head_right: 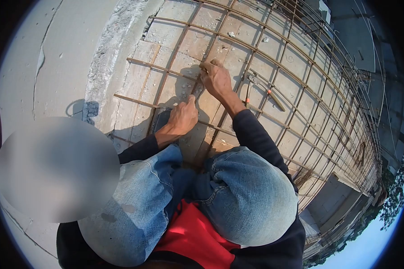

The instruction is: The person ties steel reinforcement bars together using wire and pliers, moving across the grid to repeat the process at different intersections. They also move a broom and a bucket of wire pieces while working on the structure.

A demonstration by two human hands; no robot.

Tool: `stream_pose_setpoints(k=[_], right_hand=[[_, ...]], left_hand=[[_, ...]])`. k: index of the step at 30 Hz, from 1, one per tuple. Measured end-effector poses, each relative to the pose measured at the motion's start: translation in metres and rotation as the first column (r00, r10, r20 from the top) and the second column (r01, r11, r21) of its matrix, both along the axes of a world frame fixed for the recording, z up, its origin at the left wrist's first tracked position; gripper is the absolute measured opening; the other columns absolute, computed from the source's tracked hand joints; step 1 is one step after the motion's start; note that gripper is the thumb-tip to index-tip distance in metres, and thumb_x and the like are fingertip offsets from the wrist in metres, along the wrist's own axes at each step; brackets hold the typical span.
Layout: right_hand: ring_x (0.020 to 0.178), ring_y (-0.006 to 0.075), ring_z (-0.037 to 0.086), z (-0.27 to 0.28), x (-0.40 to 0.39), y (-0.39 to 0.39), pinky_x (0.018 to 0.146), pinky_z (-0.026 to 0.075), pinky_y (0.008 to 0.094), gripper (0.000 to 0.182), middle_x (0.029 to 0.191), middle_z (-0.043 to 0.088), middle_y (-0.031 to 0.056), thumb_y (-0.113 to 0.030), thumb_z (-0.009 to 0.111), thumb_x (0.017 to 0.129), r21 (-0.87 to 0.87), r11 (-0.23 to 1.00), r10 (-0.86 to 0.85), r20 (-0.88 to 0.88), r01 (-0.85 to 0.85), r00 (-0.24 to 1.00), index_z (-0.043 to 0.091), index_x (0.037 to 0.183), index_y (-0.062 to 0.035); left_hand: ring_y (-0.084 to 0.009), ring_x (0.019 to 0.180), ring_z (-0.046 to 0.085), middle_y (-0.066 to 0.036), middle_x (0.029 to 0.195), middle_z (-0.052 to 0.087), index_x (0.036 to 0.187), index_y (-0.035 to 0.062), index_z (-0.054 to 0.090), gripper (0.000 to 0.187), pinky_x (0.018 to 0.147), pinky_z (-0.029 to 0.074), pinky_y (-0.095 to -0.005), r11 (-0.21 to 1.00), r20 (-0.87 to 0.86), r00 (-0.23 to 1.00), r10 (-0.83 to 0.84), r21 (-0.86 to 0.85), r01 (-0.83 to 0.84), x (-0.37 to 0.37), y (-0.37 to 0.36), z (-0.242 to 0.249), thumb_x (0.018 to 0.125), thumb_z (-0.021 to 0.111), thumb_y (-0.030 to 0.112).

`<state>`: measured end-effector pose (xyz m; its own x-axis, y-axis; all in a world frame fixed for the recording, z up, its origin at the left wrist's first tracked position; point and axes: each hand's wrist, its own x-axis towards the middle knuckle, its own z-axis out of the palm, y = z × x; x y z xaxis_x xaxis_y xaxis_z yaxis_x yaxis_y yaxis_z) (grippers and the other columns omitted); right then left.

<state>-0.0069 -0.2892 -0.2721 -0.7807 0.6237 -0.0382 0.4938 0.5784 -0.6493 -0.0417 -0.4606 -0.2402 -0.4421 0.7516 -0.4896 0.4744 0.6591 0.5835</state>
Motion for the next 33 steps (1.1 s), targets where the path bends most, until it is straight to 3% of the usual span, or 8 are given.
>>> stream_pose_setpoints(k=[5,12,14,18,20,24,27,33], right_hand=[[0.088,0.0346,0.063,-0.018,-0.028,0.025,0.074,0.048,0.0435,0.014,0.093,0.064,0.017,-0.019,0.058,0.083,0.157,0.861,0.423,0.303,-0.483,0.854,0.065,0.087,-0.0075],[0.091,0.0353,0.063,-0.04,-0.044,0.013,0.077,0.045,0.0517,0.016,0.095,0.065,0.016,-0.019,0.057,0.08,0.309,0.828,0.335,0.397,-0.468,0.855,0.064,0.087,-0.0063],[0.093,0.0341,0.063,-0.036,-0.049,0.016,0.077,0.046,0.0472,0.017,0.096,0.065,0.0159,-0.02,0.058,0.079,0.088,0.887,0.362,0.475,-0.452,0.802,0.064,0.086,-0.006],[0.087,0.0328,0.063,-0.032,-0.049,0.02,0.074,0.048,0.0441,0.016,0.089,0.065,0.0164,-0.019,0.062,0.077,-0.053,0.929,0.356,0.385,-0.365,0.852,0.063,0.083,-0.0044],[0.076,0.0314,0.064,-0.023,-0.042,0.017,0.067,0.049,0.0402,0.015,0.079,0.065,0.0163,-0.016,0.066,0.075,-0.027,0.894,0.448,0.08,-0.448,0.89,0.062,0.081,-0.003],[0.066,0.0311,0.064,-0.007,-0.034,0.007,0.062,0.05,0.037,0.012,0.072,0.065,0.0139,-0.012,0.066,0.075,-0.067,0.928,0.372,0.132,-0.366,0.919,0.059,0.078,-0.002],[0.07,0.0305,0.065,-0.017,-0.026,0.012,0.066,0.051,0.0369,0.013,0.077,0.067,0.0145,-0.012,0.065,0.076,-0.234,0.929,0.288,-0.033,-0.287,0.957,0.062,0.081,-0.001],[0.08,0.029,0.066,-0.008,-0.023,0.013,0.072,0.051,0.0371,0.015,0.087,0.067,0.0156,-0.006,0.064,0.077,-0.16,0.88,0.461,0.066,-0.447,0.885,0.067,0.091,-0.0013]], left_hand=[[-0.0495,0.08,0.061,-0.032,0.082,0.061,0.103,-0.0085,0.051,0.025,0.071,0.05,-0.0533,0.998,-0.011,1.0,-0.017,0.067,0.018,-0.005,0.011,0.001,0.082,0.052,0.006],[-0.047,0.086,0.061,-0.03,0.088,0.062,0.098,-0.0102,0.056,0.024,0.072,0.052,-0.0509,0.983,0.001,0.983,-0.182,-0.035,0.182,-0.009,0.013,0.001,0.076,0.057,-0.001],[-0.0463,0.088,0.062,-0.03,0.09,0.061,0.1,-0.0106,0.055,0.026,0.072,0.053,-0.05,0.988,0.0,0.989,-0.151,-0.02,0.151,-0.007,0.011,-0.005,0.076,0.057,0.0],[-0.0457,0.091,0.062,-0.031,0.089,0.062,0.091,-0.0085,0.058,0.018,0.079,0.051,-0.0481,0.996,-0.002,1.0,0.024,0.091,-0.024,-0.006,0.009,-0.026,0.08,0.054,0.005],[-0.047,0.091,0.061,-0.032,0.088,0.062,0.092,-0.0095,0.057,0.021,0.081,0.05,-0.0484,0.995,0.08,0.993,0.082,0.057,-0.087,-0.006,0.015,-0.028,0.079,0.053,0.006],[-0.0486,0.089,0.06,-0.032,0.086,0.061,0.095,-0.0109,0.051,0.025,0.083,0.048,-0.0487,0.976,0.354,0.91,0.217,-0.049,-0.214,-0.007,0.016,-0.033,0.078,0.051,0.008],[-0.0478,0.089,0.06,-0.03,0.083,0.061,0.096,-0.0096,0.048,0.025,0.083,0.049,-0.0484,0.974,0.317,0.926,0.206,0.02,-0.224,-0.005,0.009,-0.036,0.08,0.05,0.009],[-0.0443,0.074,0.062,-0.029,0.085,0.059,0.097,-0.0073,0.044,0.022,0.078,0.051,-0.0474,0.919,0.409,0.827,0.385,-0.091,-0.383,-0.004,0.009,-0.018,0.082,0.048,0.008]])
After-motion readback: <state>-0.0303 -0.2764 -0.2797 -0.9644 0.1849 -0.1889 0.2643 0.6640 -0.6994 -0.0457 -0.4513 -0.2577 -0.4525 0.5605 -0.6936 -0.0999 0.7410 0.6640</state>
